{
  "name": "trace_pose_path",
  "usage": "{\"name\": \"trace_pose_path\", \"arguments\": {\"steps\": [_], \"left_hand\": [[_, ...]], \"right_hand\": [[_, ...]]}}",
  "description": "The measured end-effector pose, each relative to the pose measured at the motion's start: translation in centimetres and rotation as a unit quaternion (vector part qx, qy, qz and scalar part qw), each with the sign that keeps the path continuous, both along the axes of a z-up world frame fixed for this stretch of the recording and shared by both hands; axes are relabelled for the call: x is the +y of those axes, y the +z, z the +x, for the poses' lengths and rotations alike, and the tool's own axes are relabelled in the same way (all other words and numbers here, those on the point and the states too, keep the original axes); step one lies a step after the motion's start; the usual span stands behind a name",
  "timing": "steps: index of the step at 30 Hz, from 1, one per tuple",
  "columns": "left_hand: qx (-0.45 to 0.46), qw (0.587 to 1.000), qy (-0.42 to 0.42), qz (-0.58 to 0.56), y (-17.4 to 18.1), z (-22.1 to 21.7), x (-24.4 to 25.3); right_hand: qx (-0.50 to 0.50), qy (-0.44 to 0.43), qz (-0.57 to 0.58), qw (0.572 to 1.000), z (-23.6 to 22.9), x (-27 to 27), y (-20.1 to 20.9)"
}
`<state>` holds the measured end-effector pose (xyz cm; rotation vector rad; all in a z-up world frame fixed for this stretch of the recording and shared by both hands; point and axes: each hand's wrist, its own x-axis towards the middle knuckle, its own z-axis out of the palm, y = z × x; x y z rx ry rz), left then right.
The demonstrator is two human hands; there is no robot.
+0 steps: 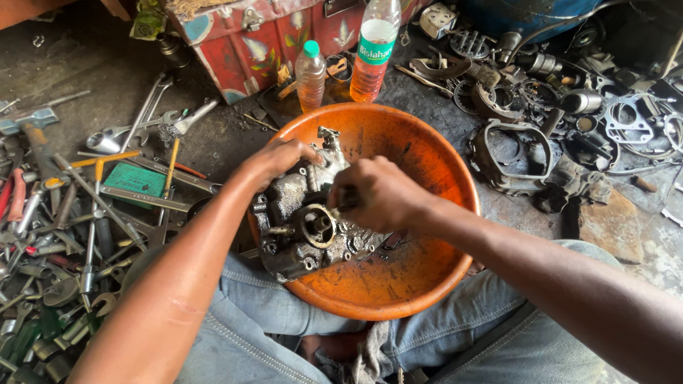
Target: The person scrubs a greasy engine block with a brush inside an orange basin, rotating the part to clean multiple sides. They then pour liquid from a plastic bottle over the engine block to rinse it.
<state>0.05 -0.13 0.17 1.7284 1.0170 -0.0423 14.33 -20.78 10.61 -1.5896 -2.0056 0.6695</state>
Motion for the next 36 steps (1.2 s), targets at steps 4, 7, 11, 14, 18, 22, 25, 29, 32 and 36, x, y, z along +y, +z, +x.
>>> {"name": "trace_pose_path", "arguments": {"steps": [4, 7, 11, 14, 18, 22, 25, 29, 32, 36], "left_hand": [[0.068, 0.995, -0.024, -0.065, 3.0, -0.8, -1.0], [0.076, 0.993, 0.012, -0.088, 4.8, -3.1, -1.9], [0.011, 0.998, 0.062, -0.029, 3.8, -5.4, -4.7], [0.015, 0.996, 0.087, 0.003, 3.3, -5.4, -4.8], [0.064, 0.993, 0.096, -0.038, 3.4, -3.8, -3.5], [0.064, 0.996, -0.052, 0.019, 1.9, -0.5, 1.3], [0.073, 0.98, -0.184, 0.008, 0.1, 3.3, 5.2], [0.133, 0.937, -0.324, 0.0, -2.3, 9.0, 7.3], [0.137, 0.912, -0.387, -0.002, -2.5, 11.4, 5.9], [0.126, 0.941, -0.309, 0.054, 0.7, 11.1, 4.2]], "right_hand": [[0.095, -0.084, -0.139, 0.982, 5.8, 0.1, -3.6], [0.138, -0.177, -0.235, 0.946, 8.9, 0.1, -7.2], [0.138, -0.24, -0.273, 0.921, 10.5, -0.4, -13.4], [-0.002, -0.181, -0.188, 0.965, 10.3, 0.2, -16.9], [0.123, -0.208, -0.199, 0.95, 8.9, 0.5, -15.9], [0.258, -0.195, -0.118, 0.939, 8.4, 0.2, -12.2], [0.322, -0.168, -0.045, 0.931, 7.1, 0.2, -9.6], [0.146, -0.197, 0.043, 0.968, 6.6, -0.3, -7.9], [0.198, -0.125, 0.064, 0.97, 7.0, -0.5, -7.6], [0.008, -0.088, 0.097, 0.991, 8.4, 0.4, -7.2]]}}
